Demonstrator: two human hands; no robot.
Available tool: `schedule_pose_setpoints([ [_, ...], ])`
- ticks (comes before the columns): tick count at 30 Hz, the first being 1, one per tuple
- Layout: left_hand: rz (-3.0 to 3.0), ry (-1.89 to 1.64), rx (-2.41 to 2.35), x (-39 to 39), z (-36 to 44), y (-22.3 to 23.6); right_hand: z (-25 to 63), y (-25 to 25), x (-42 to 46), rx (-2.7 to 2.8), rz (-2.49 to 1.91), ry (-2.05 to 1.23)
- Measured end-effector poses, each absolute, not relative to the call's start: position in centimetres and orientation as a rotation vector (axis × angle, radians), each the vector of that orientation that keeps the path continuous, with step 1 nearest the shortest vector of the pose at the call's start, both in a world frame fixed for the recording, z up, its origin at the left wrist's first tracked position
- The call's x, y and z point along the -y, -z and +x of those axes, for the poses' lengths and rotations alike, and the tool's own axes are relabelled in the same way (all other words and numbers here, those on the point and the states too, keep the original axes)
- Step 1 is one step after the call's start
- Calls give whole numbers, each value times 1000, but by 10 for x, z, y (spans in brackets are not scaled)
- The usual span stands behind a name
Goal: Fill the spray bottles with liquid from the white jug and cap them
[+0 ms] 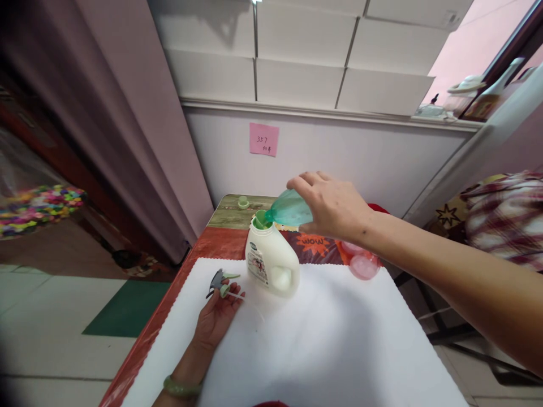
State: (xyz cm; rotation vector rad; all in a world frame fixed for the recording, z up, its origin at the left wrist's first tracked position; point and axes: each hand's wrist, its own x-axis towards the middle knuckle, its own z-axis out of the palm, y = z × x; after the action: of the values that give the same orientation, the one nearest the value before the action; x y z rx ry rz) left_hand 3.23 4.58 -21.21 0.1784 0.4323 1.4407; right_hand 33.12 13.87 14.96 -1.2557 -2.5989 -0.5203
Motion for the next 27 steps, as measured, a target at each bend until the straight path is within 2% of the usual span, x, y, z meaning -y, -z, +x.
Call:
schedule_pose_setpoints([
  [13, 178, -1446, -453, -46, 33, 212, 311, -162, -141, 2810, -983, 799],
  [27, 191, -1443, -457, -46, 32, 211, 285, -186, -146, 3064, -706, 808],
])
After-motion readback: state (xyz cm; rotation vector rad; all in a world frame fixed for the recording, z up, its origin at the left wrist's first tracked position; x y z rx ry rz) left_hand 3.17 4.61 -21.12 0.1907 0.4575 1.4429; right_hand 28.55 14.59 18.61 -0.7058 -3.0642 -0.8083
